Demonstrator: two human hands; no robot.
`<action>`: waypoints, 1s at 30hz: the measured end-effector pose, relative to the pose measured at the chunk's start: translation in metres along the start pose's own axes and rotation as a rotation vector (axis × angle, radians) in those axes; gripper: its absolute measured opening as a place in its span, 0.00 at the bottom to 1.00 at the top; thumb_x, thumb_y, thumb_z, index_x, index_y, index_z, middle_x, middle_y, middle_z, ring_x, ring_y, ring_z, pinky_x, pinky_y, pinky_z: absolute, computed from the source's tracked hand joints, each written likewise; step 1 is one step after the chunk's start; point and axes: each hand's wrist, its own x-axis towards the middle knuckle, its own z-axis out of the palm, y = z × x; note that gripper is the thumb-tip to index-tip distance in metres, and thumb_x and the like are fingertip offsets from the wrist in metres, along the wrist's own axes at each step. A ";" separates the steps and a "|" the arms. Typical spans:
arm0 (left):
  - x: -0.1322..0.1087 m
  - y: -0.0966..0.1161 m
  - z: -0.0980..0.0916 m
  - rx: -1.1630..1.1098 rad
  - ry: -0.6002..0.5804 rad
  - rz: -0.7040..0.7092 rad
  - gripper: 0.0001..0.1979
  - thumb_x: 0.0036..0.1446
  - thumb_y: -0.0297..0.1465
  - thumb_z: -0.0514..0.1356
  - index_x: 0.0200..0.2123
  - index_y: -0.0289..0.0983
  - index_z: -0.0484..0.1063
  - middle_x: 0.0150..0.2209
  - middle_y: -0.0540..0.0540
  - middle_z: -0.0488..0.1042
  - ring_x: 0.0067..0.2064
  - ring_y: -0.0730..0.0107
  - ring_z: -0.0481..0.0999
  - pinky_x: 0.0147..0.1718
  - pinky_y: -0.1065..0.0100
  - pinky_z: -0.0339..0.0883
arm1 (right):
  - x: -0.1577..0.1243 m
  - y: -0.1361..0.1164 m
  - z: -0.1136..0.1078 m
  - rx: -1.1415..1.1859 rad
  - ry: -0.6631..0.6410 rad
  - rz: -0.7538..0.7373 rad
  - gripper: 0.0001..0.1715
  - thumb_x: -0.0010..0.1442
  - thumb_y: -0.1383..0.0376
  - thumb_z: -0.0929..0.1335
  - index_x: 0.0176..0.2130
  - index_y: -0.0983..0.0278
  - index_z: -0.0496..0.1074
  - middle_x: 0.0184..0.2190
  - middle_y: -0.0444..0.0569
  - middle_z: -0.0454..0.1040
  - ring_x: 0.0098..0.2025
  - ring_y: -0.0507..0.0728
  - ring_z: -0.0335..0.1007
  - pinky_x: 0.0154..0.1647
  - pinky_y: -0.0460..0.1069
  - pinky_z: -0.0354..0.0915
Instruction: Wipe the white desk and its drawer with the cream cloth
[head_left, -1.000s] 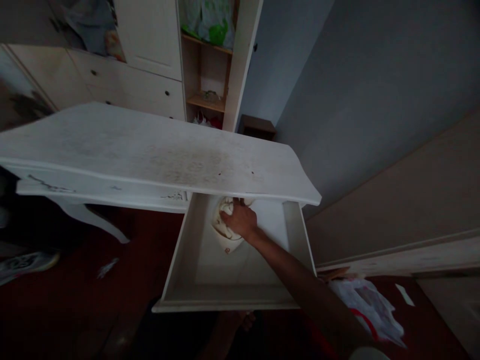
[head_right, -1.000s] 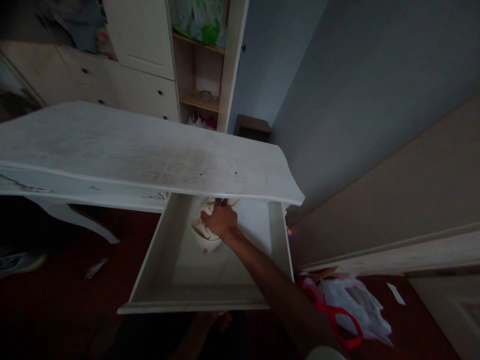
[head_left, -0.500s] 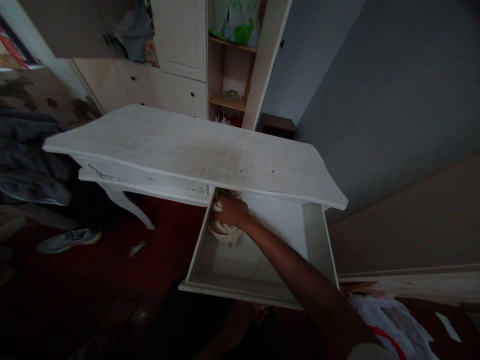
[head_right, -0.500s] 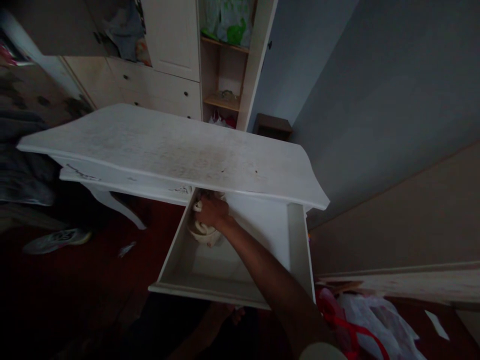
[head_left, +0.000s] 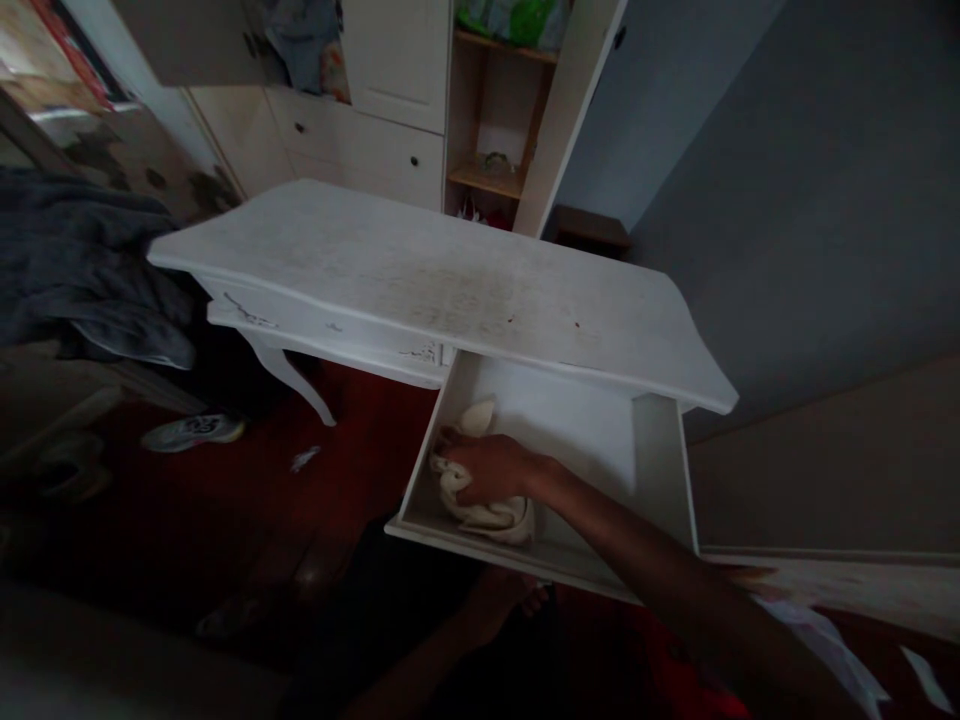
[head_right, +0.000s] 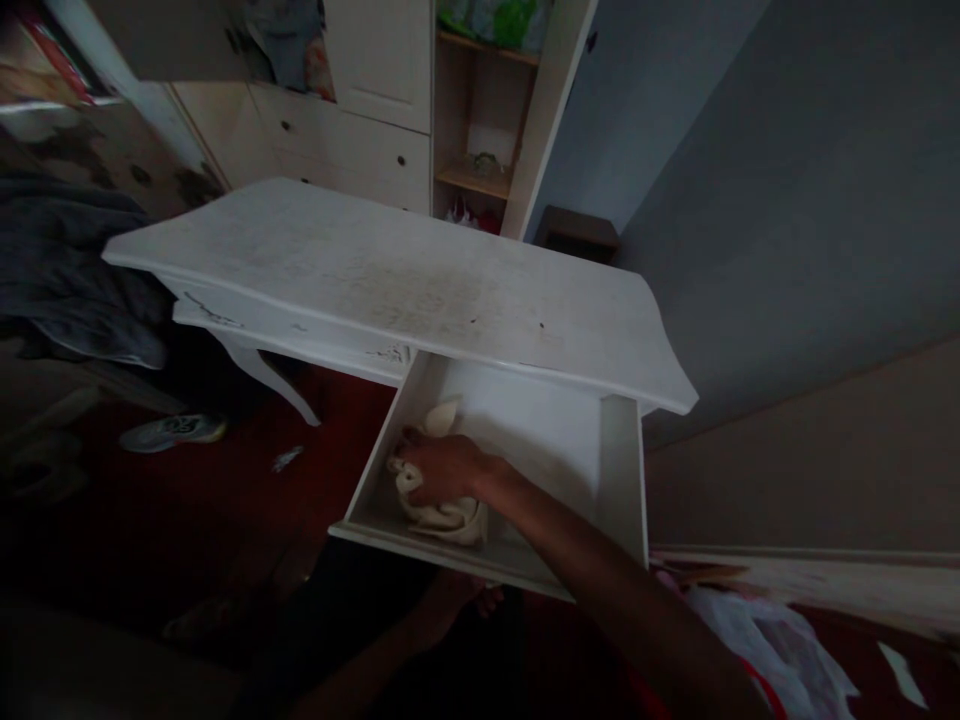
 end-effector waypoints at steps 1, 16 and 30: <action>0.000 0.001 0.000 0.000 -0.004 0.004 0.34 0.42 0.61 0.62 0.29 0.31 0.77 0.29 0.41 0.78 0.29 0.69 0.73 0.30 0.67 0.66 | -0.002 -0.003 0.001 0.011 -0.028 -0.022 0.38 0.53 0.55 0.71 0.61 0.57 0.64 0.69 0.54 0.55 0.59 0.68 0.69 0.49 0.58 0.71; 0.000 0.000 -0.001 0.000 -0.005 0.022 0.35 0.42 0.61 0.63 0.30 0.31 0.78 0.30 0.41 0.78 0.28 0.70 0.73 0.28 0.69 0.66 | -0.002 -0.017 -0.010 0.041 -0.222 -0.200 0.35 0.48 0.71 0.69 0.54 0.49 0.72 0.53 0.44 0.78 0.52 0.63 0.74 0.50 0.56 0.67; 0.002 -0.004 -0.004 -0.019 0.005 -0.036 0.30 0.40 0.56 0.66 0.31 0.32 0.78 0.31 0.44 0.77 0.30 0.72 0.72 0.28 0.70 0.65 | -0.033 0.024 -0.020 0.867 0.816 0.187 0.37 0.52 0.56 0.73 0.59 0.60 0.66 0.57 0.51 0.73 0.58 0.63 0.68 0.62 0.59 0.61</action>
